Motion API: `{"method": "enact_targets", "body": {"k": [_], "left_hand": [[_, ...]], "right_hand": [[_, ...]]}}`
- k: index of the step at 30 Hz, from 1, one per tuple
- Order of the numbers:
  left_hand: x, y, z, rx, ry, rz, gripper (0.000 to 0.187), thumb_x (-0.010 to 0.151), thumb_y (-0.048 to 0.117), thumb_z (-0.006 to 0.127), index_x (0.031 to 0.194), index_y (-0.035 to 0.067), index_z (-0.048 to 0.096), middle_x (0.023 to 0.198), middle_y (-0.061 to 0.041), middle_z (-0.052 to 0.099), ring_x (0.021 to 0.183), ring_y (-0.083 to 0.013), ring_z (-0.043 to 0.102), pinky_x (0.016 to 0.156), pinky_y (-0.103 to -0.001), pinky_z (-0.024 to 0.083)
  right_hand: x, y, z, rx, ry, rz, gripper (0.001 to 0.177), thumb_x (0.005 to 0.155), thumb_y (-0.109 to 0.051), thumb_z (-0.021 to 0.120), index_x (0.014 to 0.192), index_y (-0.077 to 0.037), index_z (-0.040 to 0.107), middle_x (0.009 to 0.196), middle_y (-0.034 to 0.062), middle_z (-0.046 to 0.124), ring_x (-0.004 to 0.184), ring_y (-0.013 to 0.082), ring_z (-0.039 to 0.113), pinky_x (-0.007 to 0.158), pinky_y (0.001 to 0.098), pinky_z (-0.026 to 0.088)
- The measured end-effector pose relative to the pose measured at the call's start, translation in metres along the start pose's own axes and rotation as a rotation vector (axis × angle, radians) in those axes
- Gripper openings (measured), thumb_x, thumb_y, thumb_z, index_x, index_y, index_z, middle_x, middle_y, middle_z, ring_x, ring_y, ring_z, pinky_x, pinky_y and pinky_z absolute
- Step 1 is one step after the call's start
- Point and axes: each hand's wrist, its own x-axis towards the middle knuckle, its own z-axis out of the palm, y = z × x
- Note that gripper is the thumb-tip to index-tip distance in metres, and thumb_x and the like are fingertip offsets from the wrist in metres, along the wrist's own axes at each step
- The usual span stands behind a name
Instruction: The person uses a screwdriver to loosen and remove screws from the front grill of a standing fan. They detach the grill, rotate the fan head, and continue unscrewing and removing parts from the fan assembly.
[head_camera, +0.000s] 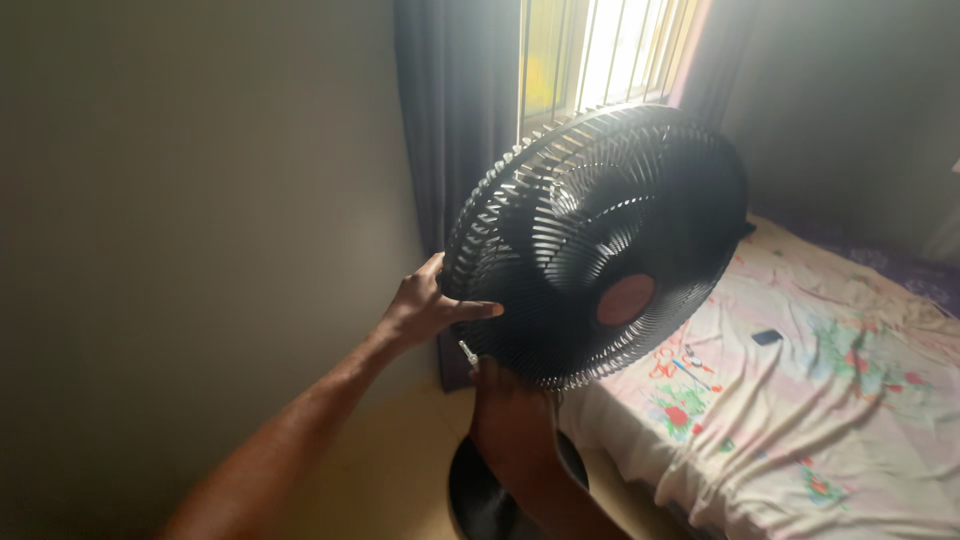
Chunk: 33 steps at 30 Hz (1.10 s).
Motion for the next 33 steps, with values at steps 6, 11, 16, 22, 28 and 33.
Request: {"method": "enact_targets", "body": {"k": [6, 11, 16, 22, 28, 33], "left_hand": [[-0.011, -0.003, 0.001, -0.033, -0.022, -0.098, 0.11, 0.048, 0.064, 0.09, 0.129, -0.001, 0.055, 0.1, -0.013, 0.077, 0.085, -0.0235, 0.079, 0.088, -0.035, 0.065], [-0.016, 0.011, 0.0, -0.187, 0.028, -0.004, 0.095, 0.05, 0.06, 0.095, 0.119, 0.006, 0.06, 0.1, -0.006, 0.077, 0.085, -0.0159, 0.076, 0.085, -0.034, 0.063], [-0.011, 0.01, 0.002, -0.106, -0.013, -0.101, 0.088, 0.049, 0.059, 0.093, 0.11, 0.007, 0.058, 0.095, -0.007, 0.077, 0.081, -0.0205, 0.078, 0.081, -0.035, 0.066], [-0.01, 0.006, 0.006, -0.13, 0.017, -0.041, 0.087, 0.051, 0.061, 0.094, 0.109, 0.008, 0.057, 0.098, -0.007, 0.077, 0.09, -0.0198, 0.077, 0.086, -0.034, 0.065], [-0.007, 0.005, 0.005, -0.086, -0.002, -0.086, 0.089, 0.05, 0.061, 0.093, 0.111, 0.008, 0.056, 0.099, -0.006, 0.076, 0.092, -0.0196, 0.077, 0.088, -0.034, 0.065], [-0.009, 0.011, 0.007, -0.138, 0.02, -0.043, 0.087, 0.053, 0.059, 0.094, 0.113, 0.008, 0.058, 0.102, -0.006, 0.076, 0.096, -0.0184, 0.076, 0.09, -0.034, 0.063]], "right_hand": [[-0.01, -0.016, 0.009, 0.089, 0.129, -0.039, 0.017, 0.093, -0.013, 0.059, 0.104, -0.001, 0.058, 0.062, 0.0121, 0.063, 0.051, 0.0283, 0.065, 0.054, 0.0433, 0.054], [-0.017, -0.033, 0.003, 0.451, 0.089, 0.22, 0.023, 0.101, -0.011, 0.048, 0.115, 0.007, 0.055, 0.071, 0.0205, 0.064, 0.056, 0.032, 0.067, 0.045, 0.038, 0.053], [-0.019, -0.036, 0.003, 0.7, 0.012, 0.425, 0.023, 0.106, -0.015, 0.042, 0.116, 0.002, 0.054, 0.067, 0.0183, 0.065, 0.052, 0.0323, 0.067, 0.046, 0.0416, 0.05], [-0.008, -0.01, 0.01, 0.369, 0.001, 0.171, 0.021, 0.104, -0.018, 0.045, 0.107, 0.0, 0.056, 0.067, 0.0146, 0.062, 0.05, 0.0289, 0.064, 0.04, 0.0387, 0.049], [-0.004, 0.0, 0.037, 0.869, -0.095, 0.6, 0.031, 0.112, -0.025, 0.047, 0.101, -0.002, 0.066, 0.068, 0.0128, 0.061, 0.049, 0.0252, 0.059, 0.044, 0.0371, 0.045], [-0.01, -0.001, 0.041, 0.532, 0.063, 0.261, 0.025, 0.11, -0.021, 0.048, 0.1, -0.003, 0.061, 0.074, 0.0127, 0.07, 0.059, 0.0241, 0.069, 0.051, 0.0383, 0.054]]}}
